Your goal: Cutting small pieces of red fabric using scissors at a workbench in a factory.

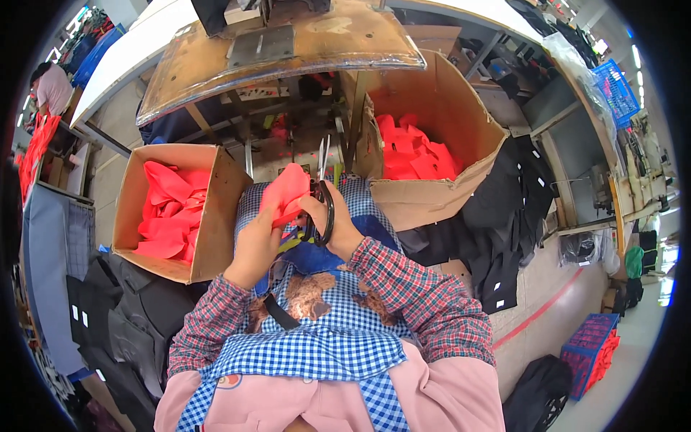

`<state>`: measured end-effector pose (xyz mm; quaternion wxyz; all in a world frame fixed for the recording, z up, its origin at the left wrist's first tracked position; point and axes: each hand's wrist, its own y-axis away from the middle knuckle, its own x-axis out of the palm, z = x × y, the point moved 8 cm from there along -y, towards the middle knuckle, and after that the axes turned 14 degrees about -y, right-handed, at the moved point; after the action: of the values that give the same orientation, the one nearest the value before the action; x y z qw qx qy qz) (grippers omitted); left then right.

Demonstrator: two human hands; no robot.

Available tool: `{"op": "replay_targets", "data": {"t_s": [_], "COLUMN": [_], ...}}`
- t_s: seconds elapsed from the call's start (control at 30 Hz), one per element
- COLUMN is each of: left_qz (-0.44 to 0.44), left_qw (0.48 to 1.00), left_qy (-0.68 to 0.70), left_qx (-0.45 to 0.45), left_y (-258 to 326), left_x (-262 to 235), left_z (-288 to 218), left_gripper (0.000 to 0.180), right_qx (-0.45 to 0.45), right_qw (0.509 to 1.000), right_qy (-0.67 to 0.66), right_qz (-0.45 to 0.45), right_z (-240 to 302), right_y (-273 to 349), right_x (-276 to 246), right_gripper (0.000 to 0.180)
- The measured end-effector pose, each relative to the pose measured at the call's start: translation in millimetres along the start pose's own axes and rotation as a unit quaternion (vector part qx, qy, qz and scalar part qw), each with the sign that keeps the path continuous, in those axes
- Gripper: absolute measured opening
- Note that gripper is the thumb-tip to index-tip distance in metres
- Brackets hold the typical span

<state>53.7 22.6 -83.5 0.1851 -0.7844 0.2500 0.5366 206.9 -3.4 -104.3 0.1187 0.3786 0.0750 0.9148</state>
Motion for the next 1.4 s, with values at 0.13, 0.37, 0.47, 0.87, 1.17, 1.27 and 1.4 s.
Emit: {"op": "replay_targets", "data": {"t_s": [0.13,0.37,0.47,0.87,1.17,1.27,1.4], "left_qz": [0.096,0.231,0.259,0.305,0.276,0.273,0.270], "left_qw": [0.969,0.841,0.833,0.882,0.896,0.899,0.901], "left_qy": [0.228,0.483,0.483,0.356,0.341,0.334,0.327], "left_qx": [0.016,-0.077,-0.079,0.040,0.064,0.073,0.090], "left_y": [-10,-5,-2,0,0,-1,-1], "left_x": [-4,-30,-31,-46,-46,-49,-48], "left_z": [12,29,33,8,7,4,4], "left_gripper": [0.037,0.031,0.031,0.032,0.031,0.030,0.030], "right_qx": [0.060,-0.102,-0.126,-0.061,0.017,0.013,0.023], "right_qw": [0.993,0.829,0.726,0.569,0.615,0.625,0.633], "right_qy": [0.102,0.529,0.641,0.713,0.675,0.668,0.657], "right_qz": [-0.029,0.148,0.217,0.405,0.407,0.404,0.409], "right_z": [15,91,110,106,95,93,93], "right_y": [10,20,23,28,31,33,35], "right_x": [0,10,21,53,49,46,49], "right_gripper": [0.043,0.045,0.054,0.055,0.054,0.053,0.054]}}
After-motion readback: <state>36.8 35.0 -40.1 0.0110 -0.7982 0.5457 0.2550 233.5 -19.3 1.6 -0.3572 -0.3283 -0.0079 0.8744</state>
